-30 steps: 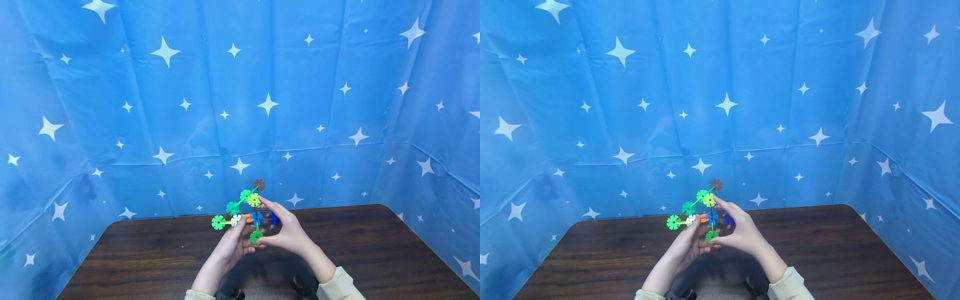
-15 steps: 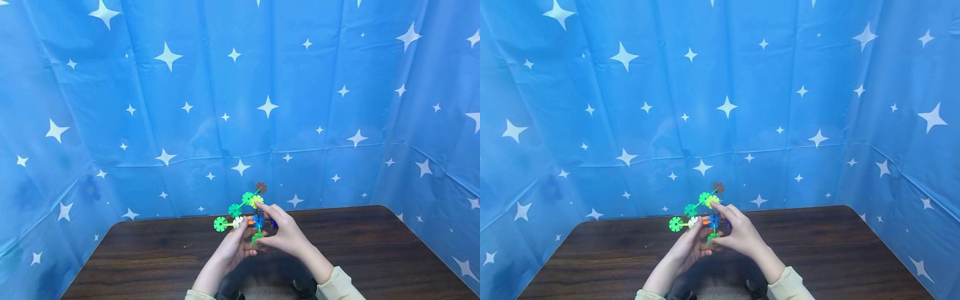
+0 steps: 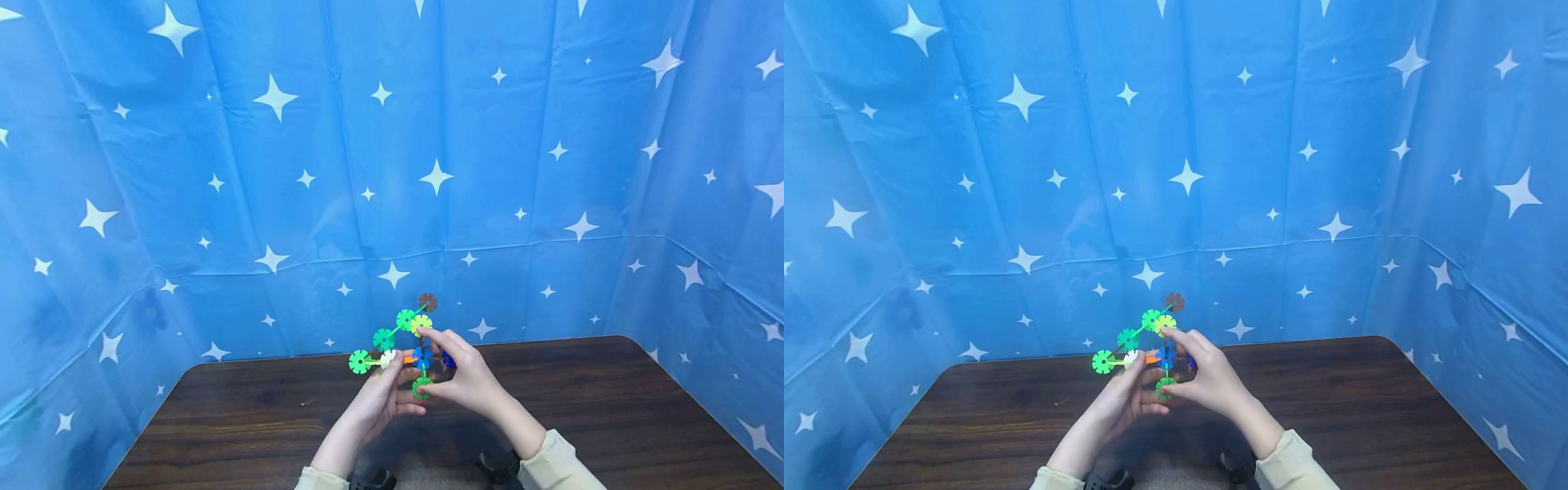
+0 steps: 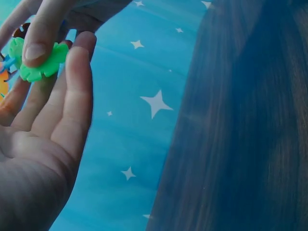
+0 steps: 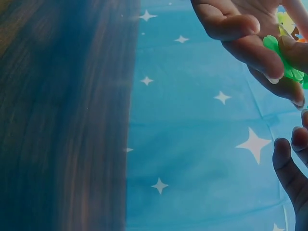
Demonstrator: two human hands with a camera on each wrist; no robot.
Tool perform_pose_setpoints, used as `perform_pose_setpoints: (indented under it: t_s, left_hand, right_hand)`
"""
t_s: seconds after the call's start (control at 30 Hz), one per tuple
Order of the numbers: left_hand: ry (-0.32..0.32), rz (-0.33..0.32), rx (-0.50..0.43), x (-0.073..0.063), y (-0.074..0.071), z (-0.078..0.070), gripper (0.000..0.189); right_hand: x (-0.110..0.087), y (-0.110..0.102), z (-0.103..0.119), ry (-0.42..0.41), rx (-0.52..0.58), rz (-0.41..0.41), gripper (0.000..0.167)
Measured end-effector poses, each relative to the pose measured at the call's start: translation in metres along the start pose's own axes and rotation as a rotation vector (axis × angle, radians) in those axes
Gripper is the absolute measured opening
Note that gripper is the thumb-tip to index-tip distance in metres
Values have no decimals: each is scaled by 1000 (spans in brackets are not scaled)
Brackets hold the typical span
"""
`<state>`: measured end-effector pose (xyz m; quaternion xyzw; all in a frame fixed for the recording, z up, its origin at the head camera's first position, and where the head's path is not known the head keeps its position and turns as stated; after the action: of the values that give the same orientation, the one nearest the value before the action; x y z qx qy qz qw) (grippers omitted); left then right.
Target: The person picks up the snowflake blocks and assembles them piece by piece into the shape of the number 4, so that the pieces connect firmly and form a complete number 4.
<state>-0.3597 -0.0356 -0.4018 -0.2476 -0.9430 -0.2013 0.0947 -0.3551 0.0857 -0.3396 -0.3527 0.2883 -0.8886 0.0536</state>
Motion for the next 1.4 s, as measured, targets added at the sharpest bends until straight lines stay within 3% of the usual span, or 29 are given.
perform_pose_setpoints:
  t_s: [0.2, 0.43, 0.7, 1.0, 1.23, 1.4]
  left_hand:
    - [22, -2, 49, -4, -11, -6, 72]
    - [38, -27, 95, -11, -35, -21, 66]
    - [53, -71, 287, -15, -64, -46, 56]
    - [65, -149, 532, -15, -85, -59, 39]
    - [97, -156, 599, -10, -89, -57, 26]
    - [94, -241, 547, -8, -108, -35, 19]
  right_hand:
    - [1, -3, 1, 3, -22, 10, 94]
    - [0, -7, -2, -9, -51, 25, 93]
    - [1, -8, -7, 12, -70, 49, 94]
    - [1, -10, -16, 46, -90, 43, 92]
    - [2, 2, -28, 137, -71, 89, 92]
    - [0, 21, -47, 231, -69, 113, 92]
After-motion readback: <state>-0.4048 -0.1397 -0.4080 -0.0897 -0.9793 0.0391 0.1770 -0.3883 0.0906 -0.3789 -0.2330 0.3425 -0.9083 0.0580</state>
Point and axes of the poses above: each hand's wrist, its own x-axis towards the middle knuckle, its own y-axis out of the palm, z = x × y, the point moved 8 cm from there along x, towards the middle knuckle, and after that the axes turned 15 degrees about y, right-handed, at the moved point
